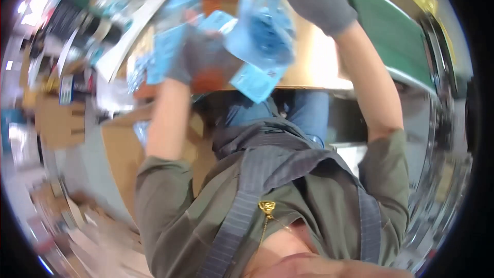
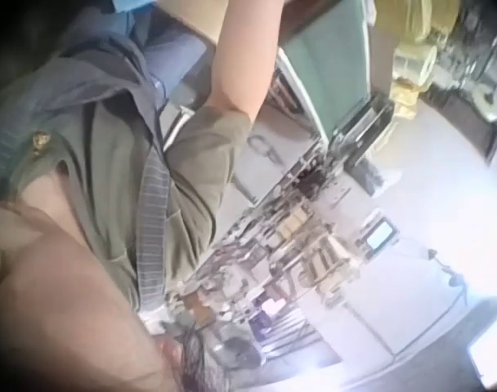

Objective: Taking bundles of chopsticks, inserting them into plastic sleeves, and placing them into cardboard boxes.

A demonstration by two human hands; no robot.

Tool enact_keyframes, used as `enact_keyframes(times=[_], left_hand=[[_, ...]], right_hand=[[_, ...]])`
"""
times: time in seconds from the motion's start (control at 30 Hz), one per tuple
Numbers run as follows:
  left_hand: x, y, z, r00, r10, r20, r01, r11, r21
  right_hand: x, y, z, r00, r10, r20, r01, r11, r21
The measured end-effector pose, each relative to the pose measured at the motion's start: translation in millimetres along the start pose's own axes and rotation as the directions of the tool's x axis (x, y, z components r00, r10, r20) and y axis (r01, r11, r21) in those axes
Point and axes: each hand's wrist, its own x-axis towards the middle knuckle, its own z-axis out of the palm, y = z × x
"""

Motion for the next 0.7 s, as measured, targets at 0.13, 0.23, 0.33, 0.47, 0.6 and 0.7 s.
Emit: enact_keyframes(times=[0.13,0.23,0.33,0.47,0.6,0.7], left_hand=[[-69,-17,40,0.98,0.122,-0.155,-0.079,0.962,0.26],[-109,-2,31,0.92,-0.184,-0.347,0.182,0.983,-0.037],[-167,11,-60,0.811,-0.419,-0.408,0.259,0.883,-0.391],[-287,79,-162,0.654,-0.684,-0.322,0.188,0.559,-0.808],[-344,92,-164,0.329,-0.938,-0.104,0.129,0.154,-0.98],[-375,30,-144,-0.036,-0.981,-0.19,0.426,0.157,-0.891]], right_hand=[[-44,-40,42,0.903,-0.291,0.316,0.332,0.94,-0.083],[-68,-87,70,0.696,-0.51,0.506,0.577,0.817,0.03],[-68,-109,95,0.486,-0.781,0.391,0.639,0.623,0.451],[-55,-113,88,0.547,-0.661,0.514,0.457,0.75,0.479],[-62,-71,98,0.727,-0.435,0.532,0.246,0.888,0.389],[-73,-51,98,0.736,-0.301,0.607,0.158,0.947,0.279]])
